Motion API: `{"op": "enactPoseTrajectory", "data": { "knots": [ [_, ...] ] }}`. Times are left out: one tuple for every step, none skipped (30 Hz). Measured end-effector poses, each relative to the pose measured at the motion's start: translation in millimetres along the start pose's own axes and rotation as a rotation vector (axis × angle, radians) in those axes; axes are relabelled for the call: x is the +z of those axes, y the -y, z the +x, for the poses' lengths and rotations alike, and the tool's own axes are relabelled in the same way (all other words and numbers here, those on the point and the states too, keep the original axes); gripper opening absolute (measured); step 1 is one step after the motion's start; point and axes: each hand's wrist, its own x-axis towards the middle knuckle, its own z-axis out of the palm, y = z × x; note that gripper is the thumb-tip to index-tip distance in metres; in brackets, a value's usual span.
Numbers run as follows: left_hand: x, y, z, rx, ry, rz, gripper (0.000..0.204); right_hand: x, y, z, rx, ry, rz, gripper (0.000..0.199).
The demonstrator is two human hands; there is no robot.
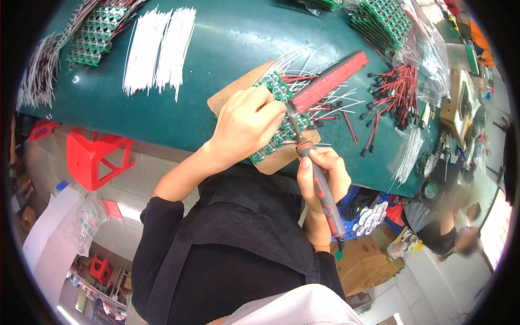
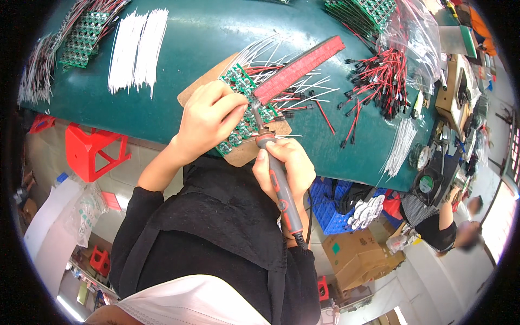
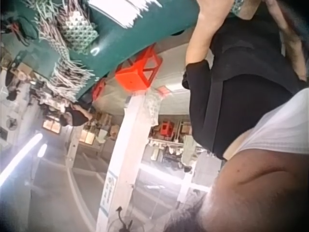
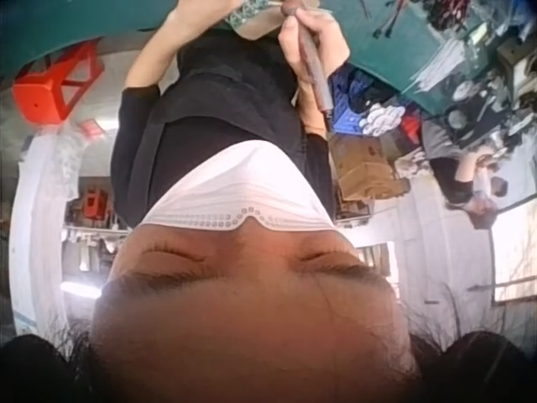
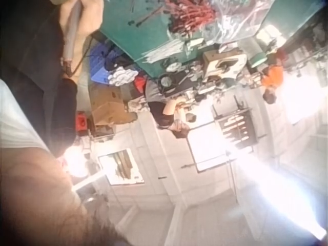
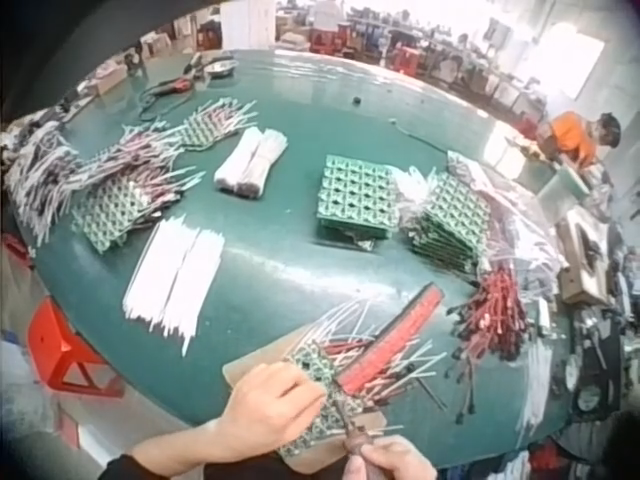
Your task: The recorder inserts wires into green circuit boards and then uses a soldering iron to secure them.
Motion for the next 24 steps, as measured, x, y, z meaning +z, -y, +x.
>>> {"op": "enactPoseTrajectory", "data": {
  "knots": [
    [1,1,-1,-0.011,-0.029,-0.025,0.012,1,0,0,-0.015,-0.005,-0.044,0.017],
    [0,0,-2,-0.012,-0.029,-0.024,0.012,2,0,0,-0.031,-0.01,-0.087,0.016],
    [-3,-3,-5,-0.095,-0.044,-0.084,0.012,5,-1,-3,-0.031,-0.008,-0.085,0.016],
    [-6,-4,-7,-0.174,-0.059,-0.149,0.012,7,-1,-7,-0.023,-0.1,-0.026,0.018],
    [-10,-3,-7,-0.173,-0.06,-0.151,0.012,8,0,-10,-0.014,-0.191,0.034,0.02],
    [-14,-2,-7,-0.122,-0.02,-0.11,0.011,7,2,-11,-0.03,-0.195,0.015,0.021],
    [-17,-2,-9,-0.074,0.021,-0.066,0.011,7,2,-12,-0.03,-0.193,0.017,0.021],
    [-17,-2,-10,-0.076,0.021,-0.065,0.011,8,1,-13,-0.055,-0.167,0.033,0.02],
    [-17,-2,-12,-0.047,0.026,-0.049,0.011,9,1,-14,-0.081,-0.141,0.048,0.02],
    [-17,-2,-12,-0.019,0.03,-0.031,0.011,12,1,-15,-0.06,-0.142,0.069,0.02],
    [-17,-2,-13,-0.021,0.028,-0.031,0.011,12,2,-15,-0.06,-0.14,0.069,0.02],
    [-16,-2,-13,-0.008,0.029,-0.014,0.012,11,3,-15,-0.057,-0.083,0.028,0.016],
    [-16,-2,-12,0.005,0.032,0.003,0.012,11,4,-15,-0.055,-0.028,-0.012,0.013],
    [-15,-2,-12,0.005,0.031,0.002,0.012,13,2,-17,-0.049,-0.048,-0.001,0.013],
    [-14,-2,-12,0.008,0.018,0.011,0.013,13,3,-15,-0.049,-0.047,-0.002,0.013],
    [-13,-1,-12,0.01,0.007,0.02,0.013,12,4,-12,-0.067,-0.03,-0.002,0.013],
    [-13,-1,-13,0.008,0.007,0.021,0.013,12,6,-9,-0.085,-0.013,-0.003,0.014],
    [-13,-1,-14,0.011,0.012,0.033,0.013,13,7,-7,-0.084,-0.012,-0.001,0.014],
    [-14,-1,-13,0.018,0.016,0.041,0.013,13,10,-6,-0.094,0.0,-0.025,0.013],
    [-14,-1,-14,0.02,0.015,0.039,0.013,14,12,-4,-0.104,0.011,-0.048,0.013],
    [-15,-1,-16,-0.013,0.031,0.006,0.013,15,14,-4,-0.105,0.01,-0.049,0.013],
    [-14,-1,-17,-0.046,0.048,-0.027,0.013,16,15,-4,-0.101,-0.019,-0.066,0.015],
    [-15,-2,-17,-0.044,0.049,-0.028,0.013,17,15,-4,-0.098,-0.047,-0.081,0.017],
    [-17,-3,-16,-0.079,0.018,-0.074,0.013,18,14,-6,-0.098,-0.049,-0.081,0.017]
  ]
}}
